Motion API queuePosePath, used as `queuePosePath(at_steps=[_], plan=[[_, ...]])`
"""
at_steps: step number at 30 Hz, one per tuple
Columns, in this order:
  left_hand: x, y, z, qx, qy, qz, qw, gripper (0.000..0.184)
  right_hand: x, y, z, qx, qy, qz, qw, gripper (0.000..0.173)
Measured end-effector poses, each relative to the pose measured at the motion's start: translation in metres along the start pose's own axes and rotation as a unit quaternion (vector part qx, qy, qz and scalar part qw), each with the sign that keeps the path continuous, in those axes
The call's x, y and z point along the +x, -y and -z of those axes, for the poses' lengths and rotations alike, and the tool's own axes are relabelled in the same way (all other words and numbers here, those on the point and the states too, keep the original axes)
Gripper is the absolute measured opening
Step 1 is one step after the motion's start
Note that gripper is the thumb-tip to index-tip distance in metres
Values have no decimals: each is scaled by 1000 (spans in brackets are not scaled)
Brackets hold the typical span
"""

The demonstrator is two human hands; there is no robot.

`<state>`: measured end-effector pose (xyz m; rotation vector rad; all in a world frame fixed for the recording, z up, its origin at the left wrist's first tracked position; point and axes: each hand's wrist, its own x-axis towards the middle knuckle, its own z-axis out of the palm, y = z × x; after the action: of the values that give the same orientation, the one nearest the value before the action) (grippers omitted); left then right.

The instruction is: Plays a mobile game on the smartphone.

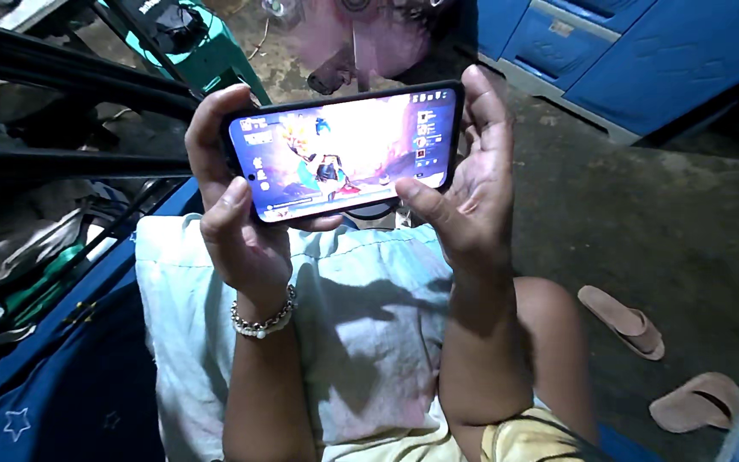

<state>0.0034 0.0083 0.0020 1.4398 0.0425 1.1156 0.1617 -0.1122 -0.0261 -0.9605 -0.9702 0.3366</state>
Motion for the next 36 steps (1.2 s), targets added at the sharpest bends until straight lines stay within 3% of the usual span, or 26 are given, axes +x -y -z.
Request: queuePosePath(at_steps=[3,14,24,36], plan=[[1,0,1,-5,-7,0,1000,46,0,0,0,2,20,20,1000,87],[1,0,0,-4,-13,-4,1000,45,1,1,7,-36,59,21,997,93],[3,-1,0,44,-11,-27,999,44,0,6,9,98,71,-32,992,93],[-1,-1,0,-5,-5,-10,1000,45,0,7,4,66,59,-28,996,92]])
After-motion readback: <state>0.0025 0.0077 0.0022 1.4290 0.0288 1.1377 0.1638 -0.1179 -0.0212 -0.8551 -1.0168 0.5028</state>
